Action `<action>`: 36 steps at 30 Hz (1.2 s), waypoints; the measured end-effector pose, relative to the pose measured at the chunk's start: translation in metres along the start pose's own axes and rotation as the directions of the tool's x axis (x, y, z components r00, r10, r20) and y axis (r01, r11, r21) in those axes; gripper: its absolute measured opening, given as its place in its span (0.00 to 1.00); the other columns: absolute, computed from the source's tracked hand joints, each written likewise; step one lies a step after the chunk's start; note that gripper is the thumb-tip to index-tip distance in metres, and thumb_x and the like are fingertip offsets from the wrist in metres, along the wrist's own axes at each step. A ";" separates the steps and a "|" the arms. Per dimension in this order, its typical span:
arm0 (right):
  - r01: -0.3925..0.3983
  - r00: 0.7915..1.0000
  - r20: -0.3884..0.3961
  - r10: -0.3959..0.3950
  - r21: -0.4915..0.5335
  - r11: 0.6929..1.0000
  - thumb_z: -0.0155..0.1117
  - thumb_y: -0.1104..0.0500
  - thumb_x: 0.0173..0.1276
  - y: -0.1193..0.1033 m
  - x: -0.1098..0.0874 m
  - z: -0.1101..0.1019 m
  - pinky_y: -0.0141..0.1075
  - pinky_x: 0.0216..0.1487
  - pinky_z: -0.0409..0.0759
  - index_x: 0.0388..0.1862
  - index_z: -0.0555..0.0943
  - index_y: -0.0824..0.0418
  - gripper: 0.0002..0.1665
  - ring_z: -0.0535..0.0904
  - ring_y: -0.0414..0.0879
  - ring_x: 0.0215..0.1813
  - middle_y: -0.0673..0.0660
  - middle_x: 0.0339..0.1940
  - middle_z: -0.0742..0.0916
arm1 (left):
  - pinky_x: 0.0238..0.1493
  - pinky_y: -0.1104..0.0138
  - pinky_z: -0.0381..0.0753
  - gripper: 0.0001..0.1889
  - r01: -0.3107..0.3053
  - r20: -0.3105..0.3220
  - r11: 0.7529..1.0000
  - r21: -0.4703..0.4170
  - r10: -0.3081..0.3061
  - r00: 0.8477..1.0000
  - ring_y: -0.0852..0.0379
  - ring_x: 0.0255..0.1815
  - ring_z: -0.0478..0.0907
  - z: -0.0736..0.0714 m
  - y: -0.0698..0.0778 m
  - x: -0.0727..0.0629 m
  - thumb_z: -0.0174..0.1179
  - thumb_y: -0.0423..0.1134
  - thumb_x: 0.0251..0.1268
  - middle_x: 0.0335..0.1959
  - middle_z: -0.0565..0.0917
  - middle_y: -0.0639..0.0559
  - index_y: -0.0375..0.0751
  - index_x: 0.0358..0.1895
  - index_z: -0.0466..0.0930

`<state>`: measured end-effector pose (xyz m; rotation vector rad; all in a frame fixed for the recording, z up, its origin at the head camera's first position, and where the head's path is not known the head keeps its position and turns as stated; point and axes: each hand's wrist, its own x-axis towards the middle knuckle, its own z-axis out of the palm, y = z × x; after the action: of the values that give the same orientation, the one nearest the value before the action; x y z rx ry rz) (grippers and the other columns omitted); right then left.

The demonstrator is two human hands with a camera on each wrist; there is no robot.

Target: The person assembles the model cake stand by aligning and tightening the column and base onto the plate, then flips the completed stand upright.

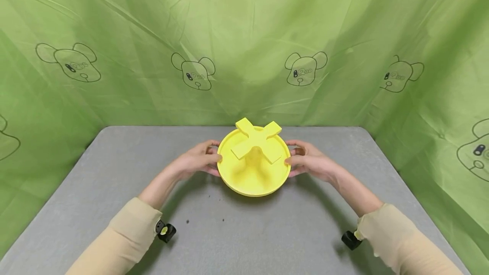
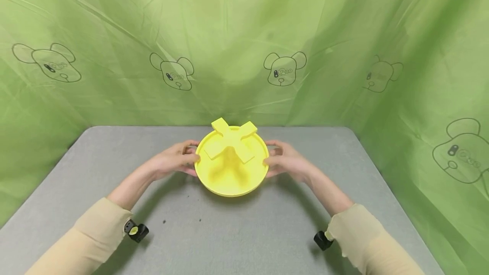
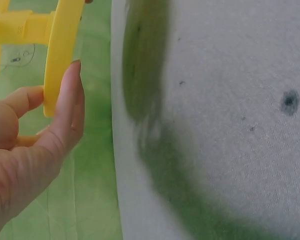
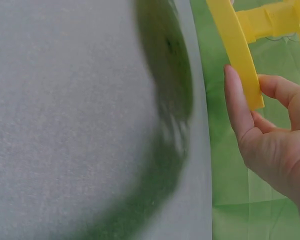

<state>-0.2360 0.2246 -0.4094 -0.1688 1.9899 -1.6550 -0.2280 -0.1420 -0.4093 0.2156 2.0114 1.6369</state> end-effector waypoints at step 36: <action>0.458 0.889 0.053 -0.455 -0.106 0.882 0.66 0.73 0.68 -0.028 -0.015 -0.012 0.49 0.45 0.91 0.77 0.60 0.49 0.45 0.89 0.47 0.52 0.54 0.57 0.85 | 0.53 0.49 0.89 0.32 -0.320 0.062 0.947 0.020 0.318 0.946 0.49 0.54 0.84 -0.018 0.034 -0.011 0.56 0.25 0.75 0.59 0.76 0.36 0.52 0.73 0.56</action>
<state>-0.2359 0.2352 -0.3765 -0.7534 2.1391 -1.7964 -0.2342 -0.1540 -0.3721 0.6217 2.0382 1.7684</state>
